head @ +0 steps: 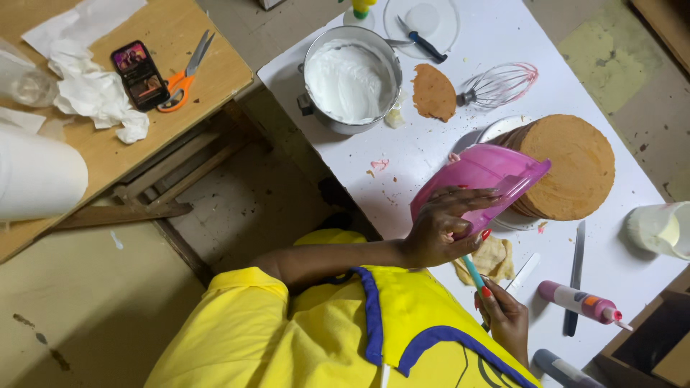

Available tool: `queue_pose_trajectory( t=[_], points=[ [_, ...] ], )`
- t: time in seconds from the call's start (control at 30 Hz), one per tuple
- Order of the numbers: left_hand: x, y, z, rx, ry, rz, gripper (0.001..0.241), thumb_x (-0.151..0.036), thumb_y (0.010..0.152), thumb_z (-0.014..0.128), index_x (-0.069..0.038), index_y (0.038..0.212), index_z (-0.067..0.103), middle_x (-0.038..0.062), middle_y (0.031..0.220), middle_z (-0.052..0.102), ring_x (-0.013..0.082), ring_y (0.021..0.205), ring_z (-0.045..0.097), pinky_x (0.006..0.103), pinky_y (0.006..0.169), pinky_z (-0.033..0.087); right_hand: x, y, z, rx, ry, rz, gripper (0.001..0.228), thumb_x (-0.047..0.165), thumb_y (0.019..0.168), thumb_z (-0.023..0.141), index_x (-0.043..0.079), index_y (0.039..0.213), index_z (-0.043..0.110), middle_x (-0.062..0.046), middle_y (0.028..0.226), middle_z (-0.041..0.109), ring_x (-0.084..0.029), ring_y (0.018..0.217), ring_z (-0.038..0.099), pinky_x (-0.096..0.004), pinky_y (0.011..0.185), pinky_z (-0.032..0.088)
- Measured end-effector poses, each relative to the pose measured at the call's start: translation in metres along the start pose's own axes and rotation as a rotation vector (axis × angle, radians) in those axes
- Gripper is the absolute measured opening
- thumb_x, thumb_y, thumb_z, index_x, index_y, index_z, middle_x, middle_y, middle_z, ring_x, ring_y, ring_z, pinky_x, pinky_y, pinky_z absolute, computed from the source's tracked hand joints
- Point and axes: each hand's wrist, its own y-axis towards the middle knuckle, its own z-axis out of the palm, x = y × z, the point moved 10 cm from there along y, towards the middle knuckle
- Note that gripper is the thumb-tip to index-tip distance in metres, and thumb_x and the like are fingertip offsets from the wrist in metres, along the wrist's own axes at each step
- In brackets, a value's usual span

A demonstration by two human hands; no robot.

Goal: The person mixes pink frosting in a bowl with a spatula, then uses a metal offset spatula to apply and spread the pink frosting over the top and sides of a round cake on a turntable, occasionally cleaning the tool with a cloth.

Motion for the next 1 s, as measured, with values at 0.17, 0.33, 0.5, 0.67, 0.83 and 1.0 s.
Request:
queue_pose_trajectory(
  t=[0.17,0.33,0.5,0.67,0.83,1.0],
  points=[
    [0.006,0.002,-0.002,0.018,-0.135,-0.053,0.041,-0.020,0.098,0.065,-0.012,0.062,0.049,0.012,0.141,0.059,0.0305,0.138,0.057,0.0507,0.117,0.042,0.025,-0.008,-0.014,-0.206,-0.378,-0.069,0.039,0.015,0.105,0.059,0.002,0.141,0.064,-0.017,0.108,0.073,-0.028,0.088,0.059,-0.041,0.070,0.049],
    [0.026,0.013,-0.016,-0.017,-0.190,-0.065,0.037,-0.024,0.095,0.068,-0.015,0.061,0.057,0.005,0.136,0.064,0.0266,0.135,0.061,0.0474,0.118,0.041,0.049,-0.015,0.022,-0.151,-0.862,-0.336,0.036,0.018,0.097,0.070,0.009,0.132,0.071,-0.012,0.088,0.079,-0.020,0.059,0.069,-0.034,0.057,0.064],
    [0.070,0.018,-0.041,-0.091,-0.432,-0.387,0.032,-0.020,0.098,0.067,-0.002,0.125,0.066,0.019,0.141,0.060,0.0334,0.139,0.049,0.0505,0.119,0.033,0.073,-0.009,0.048,-0.034,-0.748,-0.463,0.040,0.037,0.085,0.080,0.028,0.124,0.077,-0.012,0.077,0.077,-0.038,0.078,0.074,-0.052,0.071,0.056],
    [0.087,0.027,-0.055,0.053,-0.512,-0.511,0.042,-0.021,0.096,0.066,0.001,0.131,0.063,0.020,0.142,0.059,0.0320,0.141,0.048,0.0473,0.122,0.030,0.171,-0.039,0.036,-0.506,-1.199,-0.912,0.025,0.021,0.097,0.070,0.031,0.119,0.079,-0.004,0.085,0.073,-0.028,0.074,0.071,-0.039,0.060,0.056],
    [0.095,0.029,-0.085,-0.060,-0.451,-0.429,0.038,-0.018,0.093,0.068,0.001,0.125,0.069,0.021,0.141,0.060,0.0319,0.138,0.052,0.0476,0.121,0.033,0.134,-0.023,0.047,-0.440,-1.254,-0.755,0.030,0.024,0.099,0.064,0.028,0.126,0.075,-0.007,0.079,0.073,-0.025,0.063,0.068,-0.040,0.053,0.057],
    [0.111,0.008,-0.093,-0.295,-0.382,-0.466,0.044,-0.022,0.096,0.064,0.000,0.134,0.065,0.022,0.148,0.055,0.0333,0.138,0.052,0.0462,0.121,0.032,0.058,-0.008,0.128,0.512,-0.067,-0.182,0.036,0.012,0.100,0.056,-0.003,0.130,0.068,-0.008,0.053,0.062,-0.008,0.029,0.044,-0.022,0.021,0.034]
  ],
)
